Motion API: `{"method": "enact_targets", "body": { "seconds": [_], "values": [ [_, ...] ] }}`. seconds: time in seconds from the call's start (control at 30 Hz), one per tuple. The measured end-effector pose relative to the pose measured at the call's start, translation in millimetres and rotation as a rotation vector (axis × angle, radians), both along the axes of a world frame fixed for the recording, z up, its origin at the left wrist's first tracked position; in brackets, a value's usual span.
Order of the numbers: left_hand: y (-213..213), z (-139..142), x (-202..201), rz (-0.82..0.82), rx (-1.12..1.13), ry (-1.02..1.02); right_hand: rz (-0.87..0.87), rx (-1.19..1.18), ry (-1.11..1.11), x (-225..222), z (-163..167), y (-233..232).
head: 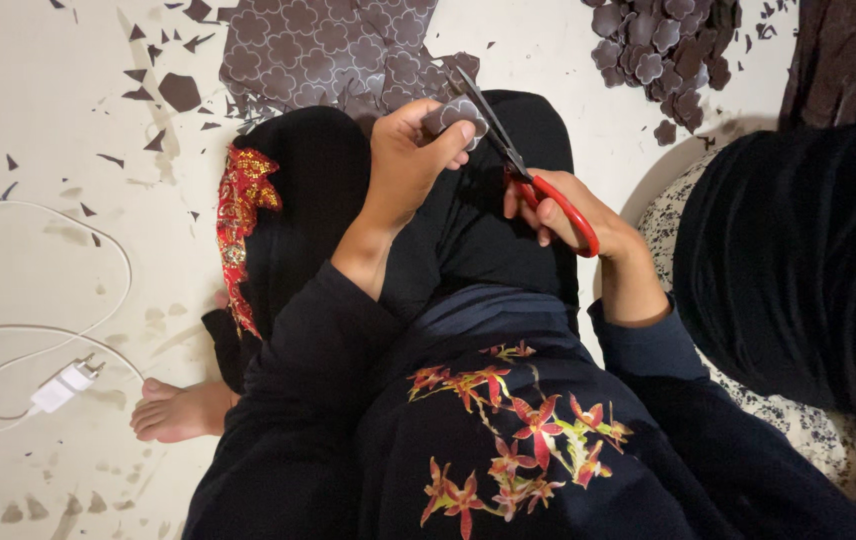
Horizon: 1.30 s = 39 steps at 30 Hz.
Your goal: The person sits on the floor and uses red-handled scissors to cut a dark patterned fabric into small shapes. The person repeatedly picks up pieces of fabric, cuts them, and places the cut pieces on the floor.
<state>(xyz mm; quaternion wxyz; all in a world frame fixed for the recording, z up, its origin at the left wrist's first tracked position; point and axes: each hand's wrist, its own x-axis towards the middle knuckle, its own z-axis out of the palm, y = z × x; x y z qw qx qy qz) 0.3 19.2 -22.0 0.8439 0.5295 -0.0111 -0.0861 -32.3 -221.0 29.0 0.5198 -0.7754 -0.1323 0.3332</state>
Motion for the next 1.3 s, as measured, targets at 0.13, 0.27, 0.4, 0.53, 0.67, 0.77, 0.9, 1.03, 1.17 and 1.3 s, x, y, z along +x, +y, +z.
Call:
{"method": "enact_targets", "body": {
  "seconds": [0.13, 0.27, 0.4, 0.53, 0.67, 0.77, 0.9, 1.03, 1.17, 1.3],
  "values": [
    [0.4, 0.8, -0.2, 0.014, 0.004, 0.005, -0.036, -0.027, 0.010, 0.1, -5.0, -0.8],
    [1.0, 0.2, 0.4, 0.007, -0.002, 0.003, -0.050, -0.031, 0.000, -1.1, -6.7, -2.6],
    [-1.4, -1.5, 0.1, 0.018, -0.005, 0.015, -0.088, 0.011, -0.009, -7.8, -11.3, 1.3],
    [-2.3, -3.5, -0.1, 0.037, 0.003, 0.017, -0.138, 0.060, 0.015, -12.8, -19.4, 9.5],
    [-2.6, -3.8, -0.1, 0.047, -0.007, 0.013, -0.164, 0.092, 0.020, -15.1, -25.0, 13.7],
    [-2.2, -3.8, -0.4, 0.038, 0.002, 0.028, -0.170, 0.118, 0.019, -16.2, -27.7, 12.3],
    [0.2, -5.5, 0.2, 0.010, -0.025, 0.009, -0.149, 0.101, 0.021, -14.4, -27.9, 3.3],
    [0.6, -8.6, 0.9, -0.011, -0.038, -0.012, -0.099, 0.070, 0.031, -7.9, -21.0, -10.6],
    [0.1, -10.2, 1.2, -0.025, -0.088, -0.025, -0.080, 0.028, 0.029, -5.1, -13.6, -9.1],
    [-0.8, -9.7, 1.4, -0.041, -0.122, 0.005, -0.024, 0.063, -0.010, -5.8, -6.8, 2.0]
  ]
}}
